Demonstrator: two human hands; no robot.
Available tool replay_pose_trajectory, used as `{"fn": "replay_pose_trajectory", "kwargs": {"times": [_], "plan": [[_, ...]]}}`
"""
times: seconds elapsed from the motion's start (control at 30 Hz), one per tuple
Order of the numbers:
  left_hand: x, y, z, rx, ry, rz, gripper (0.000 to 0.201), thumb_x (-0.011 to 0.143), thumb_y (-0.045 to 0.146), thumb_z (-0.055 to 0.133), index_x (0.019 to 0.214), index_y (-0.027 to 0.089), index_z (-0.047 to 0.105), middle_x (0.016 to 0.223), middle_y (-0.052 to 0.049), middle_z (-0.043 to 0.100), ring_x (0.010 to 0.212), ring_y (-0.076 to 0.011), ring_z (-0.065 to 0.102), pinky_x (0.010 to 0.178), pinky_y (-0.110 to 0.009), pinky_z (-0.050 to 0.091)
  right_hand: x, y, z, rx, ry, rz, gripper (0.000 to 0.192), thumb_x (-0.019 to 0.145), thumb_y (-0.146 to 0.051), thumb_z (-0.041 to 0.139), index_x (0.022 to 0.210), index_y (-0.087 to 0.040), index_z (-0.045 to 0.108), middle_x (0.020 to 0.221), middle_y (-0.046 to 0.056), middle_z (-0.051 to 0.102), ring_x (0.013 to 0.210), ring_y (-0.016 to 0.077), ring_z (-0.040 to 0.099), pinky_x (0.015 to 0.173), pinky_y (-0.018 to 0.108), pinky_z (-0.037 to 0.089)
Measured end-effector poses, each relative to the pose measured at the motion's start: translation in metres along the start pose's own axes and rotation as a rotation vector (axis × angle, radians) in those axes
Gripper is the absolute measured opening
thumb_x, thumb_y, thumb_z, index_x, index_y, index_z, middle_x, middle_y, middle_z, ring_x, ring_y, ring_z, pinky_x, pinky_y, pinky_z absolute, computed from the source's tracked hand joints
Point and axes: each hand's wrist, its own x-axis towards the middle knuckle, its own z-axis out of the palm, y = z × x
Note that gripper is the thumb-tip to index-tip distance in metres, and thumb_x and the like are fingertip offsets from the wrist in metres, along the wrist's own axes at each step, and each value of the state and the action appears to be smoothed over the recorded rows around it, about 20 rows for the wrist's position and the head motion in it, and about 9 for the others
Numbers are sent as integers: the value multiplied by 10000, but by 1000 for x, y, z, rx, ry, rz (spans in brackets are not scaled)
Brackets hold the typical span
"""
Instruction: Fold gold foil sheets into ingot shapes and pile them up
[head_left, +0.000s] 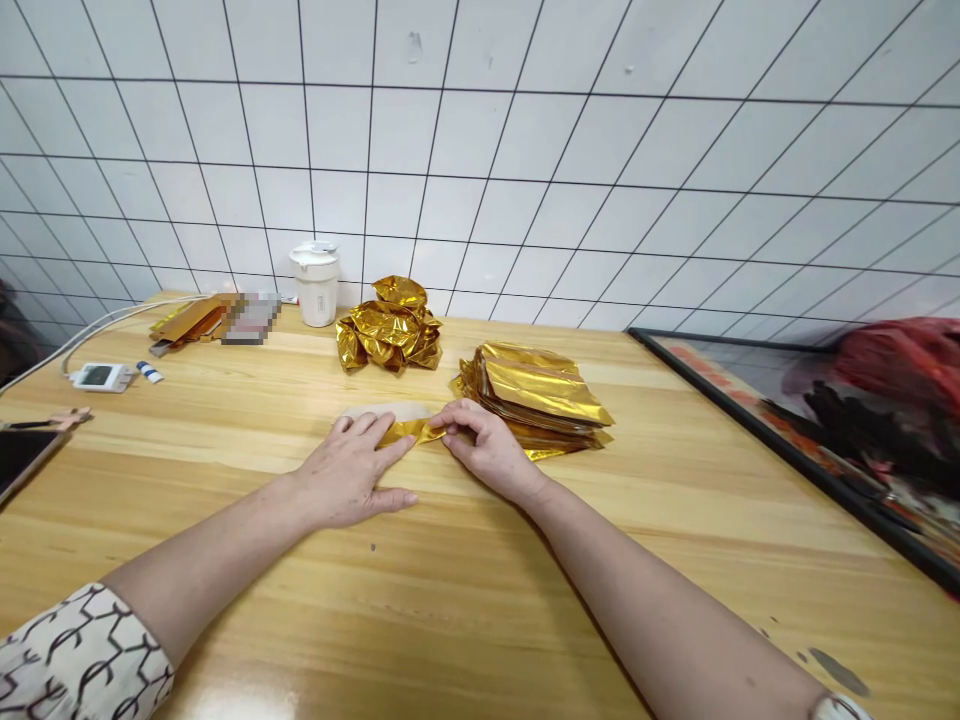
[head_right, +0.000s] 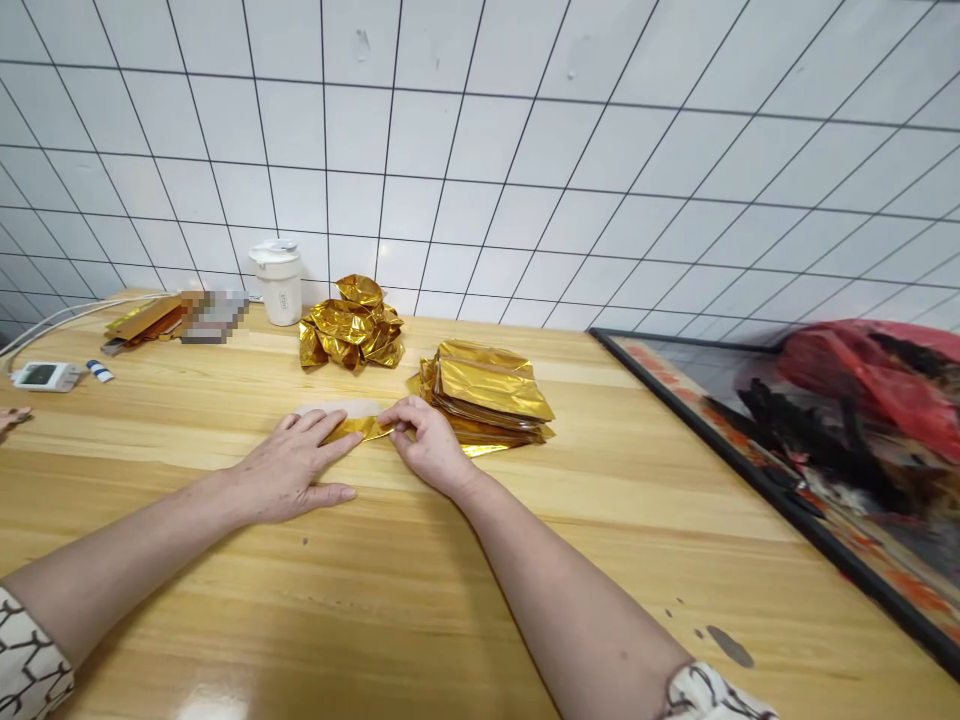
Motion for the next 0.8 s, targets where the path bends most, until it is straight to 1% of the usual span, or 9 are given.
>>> {"fn": "replay_pose_trajectory", "kwargs": {"times": [0.17,0.3,0.4,0.57,0.7,0.8], "plan": [[0,0,1,16,-2,-3,644,867,631,453,1370,229,461,1398,-167,444,1244,-312,412,995,-495,354,1,2,1,-9,-15,7,184,752,-112,539,827,-212,673,802,20,565,716,149,543,712,312,483],[-1,0,1,16,-16,-5,650,874,627,441,1382,221,445,1411,-174,431,1251,-315,405,1001,-503,345,3,3,2,-61,-19,3,157,799,-145,541,849,-207,676,804,32,577,775,167,563,748,322,480],[0,0,0,13,-36,-2,665,879,629,427,1391,205,435,1425,-189,413,1262,-325,395,1006,-511,336,4,3,3,-114,-13,21,146,818,-163,540,848,-206,677,801,34,584,772,170,568,754,325,478],[0,1,-1,17,-52,-12,672,881,636,411,1395,205,426,1436,-187,401,1264,-324,393,1012,-511,326,8,2,8,-201,-22,88,157,840,-196,526,833,-204,683,786,37,593,763,177,574,744,324,470],[-1,1,1,15,-29,-7,667,885,627,414,1393,196,424,1432,-178,407,1263,-320,389,1016,-501,321,10,-1,11,-273,-26,167,160,848,-224,522,827,-201,679,777,37,593,749,181,565,729,325,455],[-1,0,2,13,-7,8,667,891,619,405,1397,185,414,1406,-173,433,1241,-315,401,1007,-492,329,12,-4,12,-314,-24,216,149,853,-245,528,839,-207,671,790,30,596,711,166,548,692,309,440]]}}
